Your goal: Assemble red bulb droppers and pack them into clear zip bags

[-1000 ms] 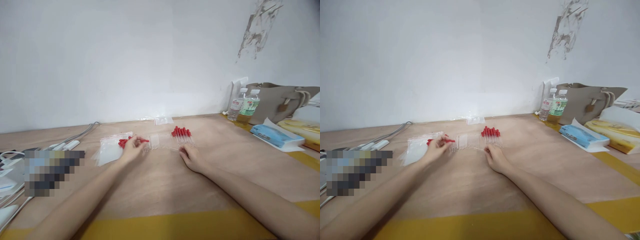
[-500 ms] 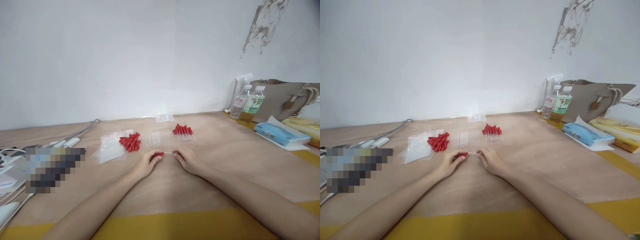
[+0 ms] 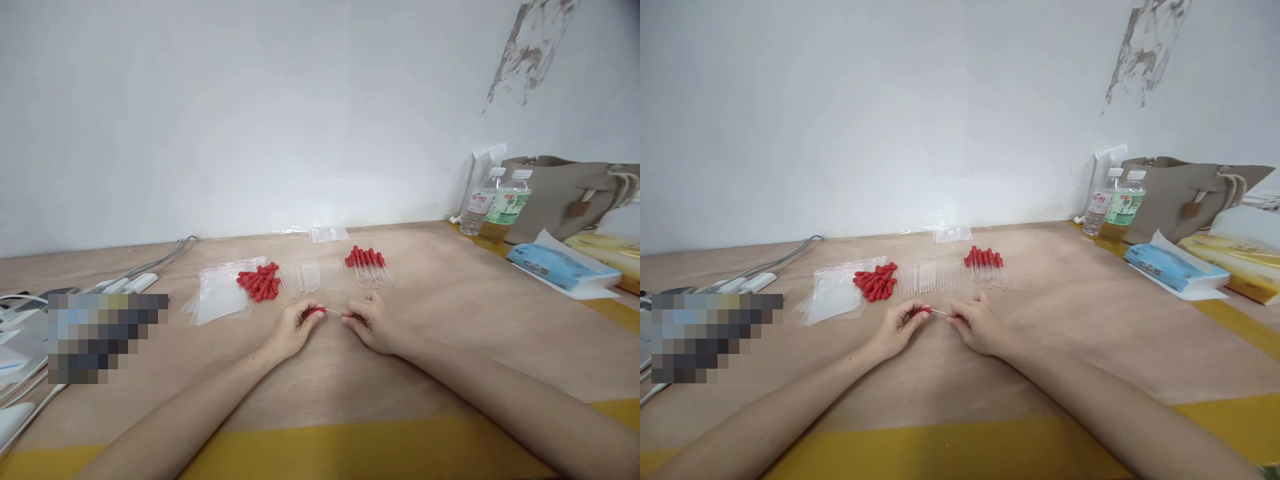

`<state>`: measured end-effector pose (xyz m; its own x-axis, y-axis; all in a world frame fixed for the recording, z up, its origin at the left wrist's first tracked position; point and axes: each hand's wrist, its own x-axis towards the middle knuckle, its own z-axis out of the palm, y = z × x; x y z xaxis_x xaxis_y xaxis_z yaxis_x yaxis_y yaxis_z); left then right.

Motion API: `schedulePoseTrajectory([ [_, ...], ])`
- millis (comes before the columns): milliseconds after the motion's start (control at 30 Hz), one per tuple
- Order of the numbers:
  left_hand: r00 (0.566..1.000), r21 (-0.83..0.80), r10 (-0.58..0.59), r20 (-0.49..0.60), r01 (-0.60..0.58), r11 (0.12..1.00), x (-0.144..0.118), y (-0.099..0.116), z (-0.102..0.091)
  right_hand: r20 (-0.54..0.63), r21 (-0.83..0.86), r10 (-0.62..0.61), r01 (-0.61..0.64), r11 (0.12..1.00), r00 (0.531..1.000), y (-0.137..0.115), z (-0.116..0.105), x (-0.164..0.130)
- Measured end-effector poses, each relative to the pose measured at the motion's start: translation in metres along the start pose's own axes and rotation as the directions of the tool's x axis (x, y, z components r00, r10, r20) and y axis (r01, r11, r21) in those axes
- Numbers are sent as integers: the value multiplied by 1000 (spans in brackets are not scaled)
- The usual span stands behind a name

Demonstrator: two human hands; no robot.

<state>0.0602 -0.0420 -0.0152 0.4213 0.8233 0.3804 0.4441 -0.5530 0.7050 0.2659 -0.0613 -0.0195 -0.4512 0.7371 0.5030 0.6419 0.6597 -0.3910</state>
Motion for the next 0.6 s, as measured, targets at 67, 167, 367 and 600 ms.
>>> schedulePoseTrajectory([
  [67,1000,-4,9,7,-9,1000,-2,2,0,7,-9,-10,10,1000,1000,-1,-2,0],
  [167,999,15,37,35,-37,999,-5,5,-1,31,-27,-4,5,1000,999,-1,-7,1],
  [367,983,165,136,122,-155,974,-7,10,-3,75,-146,-44,55,988,996,-3,-13,-1],
  [600,960,212,235,151,-263,941,-8,10,-2,18,-141,-42,45,989,999,-6,-4,-5],
])
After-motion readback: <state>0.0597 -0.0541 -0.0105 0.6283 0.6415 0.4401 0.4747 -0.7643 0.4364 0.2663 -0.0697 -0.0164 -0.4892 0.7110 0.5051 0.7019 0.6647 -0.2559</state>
